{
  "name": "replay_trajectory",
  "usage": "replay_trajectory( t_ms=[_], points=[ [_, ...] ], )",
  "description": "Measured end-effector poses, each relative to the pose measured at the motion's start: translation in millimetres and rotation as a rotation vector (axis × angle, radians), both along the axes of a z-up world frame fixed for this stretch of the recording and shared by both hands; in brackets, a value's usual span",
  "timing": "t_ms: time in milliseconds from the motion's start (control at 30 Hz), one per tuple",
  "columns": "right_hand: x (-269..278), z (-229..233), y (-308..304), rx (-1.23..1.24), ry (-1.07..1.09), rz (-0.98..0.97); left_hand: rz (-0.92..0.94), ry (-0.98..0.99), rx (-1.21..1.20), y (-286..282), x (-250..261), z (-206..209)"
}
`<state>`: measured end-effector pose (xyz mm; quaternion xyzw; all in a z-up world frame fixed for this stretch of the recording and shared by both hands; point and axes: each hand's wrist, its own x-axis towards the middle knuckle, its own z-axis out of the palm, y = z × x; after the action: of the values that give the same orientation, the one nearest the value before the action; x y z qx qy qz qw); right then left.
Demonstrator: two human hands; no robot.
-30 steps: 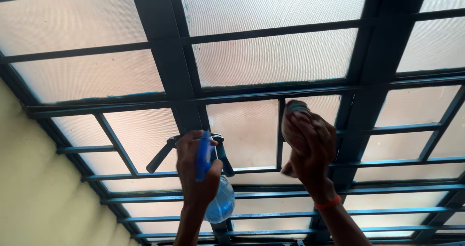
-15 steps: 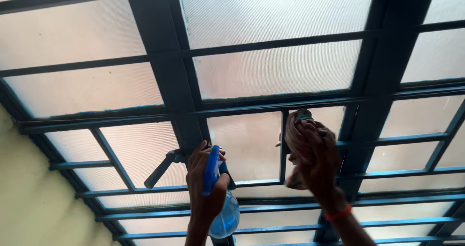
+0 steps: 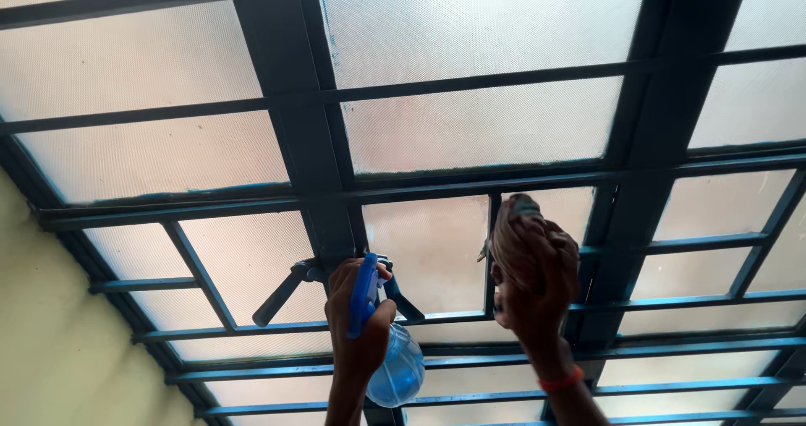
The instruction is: The person cleans a glass window by hand using a spray bottle and a cloth.
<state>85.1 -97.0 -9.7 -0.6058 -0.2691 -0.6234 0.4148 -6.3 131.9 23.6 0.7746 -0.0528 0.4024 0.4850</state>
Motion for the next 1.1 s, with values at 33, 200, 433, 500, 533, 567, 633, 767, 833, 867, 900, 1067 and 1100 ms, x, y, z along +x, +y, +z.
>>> replay_trajectory(
  t_ms=[33,200,433,500,533,567,633,767,833,867,900,1067,1100],
  points=[
    [0,-2,-10,-0.04,-0.021,0.064,-0.01,0.014,-0.023,0,0,0],
    [-16,-21,-16,-0.26,-0.107,0.141,-0.034,-0.141,0.048,0,3,-4],
    [11,-6,-6,-0.098,-0.016,-0.107,0.143,-0.3,0.275,0,-11,-27],
    [-4,-17,7,-0.296,-0.049,-0.138,0.107,-0.041,0.051,2,-22,-39],
    [-19,-25,13,-0.396,-0.067,-0.156,0.085,0.088,-0.064,3,-28,-45],
    [-32,-31,19,-0.497,-0.086,-0.173,0.092,0.056,-0.076,6,-31,-48],
    [-43,-32,41,-0.558,0.012,0.013,0.102,-0.016,-0.099,9,-31,-50],
    [-52,-32,76,-0.392,0.471,0.548,0.023,-0.031,-0.044,9,-38,-41],
    [-52,-31,86,-0.385,0.594,0.635,-0.026,0.093,-0.162,12,-43,-30],
    [-54,-32,88,-0.378,0.656,0.675,-0.029,0.077,-0.142,13,-44,-24],
    [-60,-34,91,-0.337,0.65,0.65,-0.032,0.061,-0.121,15,-46,-20],
    [-79,-25,106,-0.268,0.385,0.512,0.003,-0.092,0.048,17,-41,-8],
    [-76,-22,103,-0.342,0.5,0.558,0.014,-0.134,0.072,18,-38,-6]
  ],
)
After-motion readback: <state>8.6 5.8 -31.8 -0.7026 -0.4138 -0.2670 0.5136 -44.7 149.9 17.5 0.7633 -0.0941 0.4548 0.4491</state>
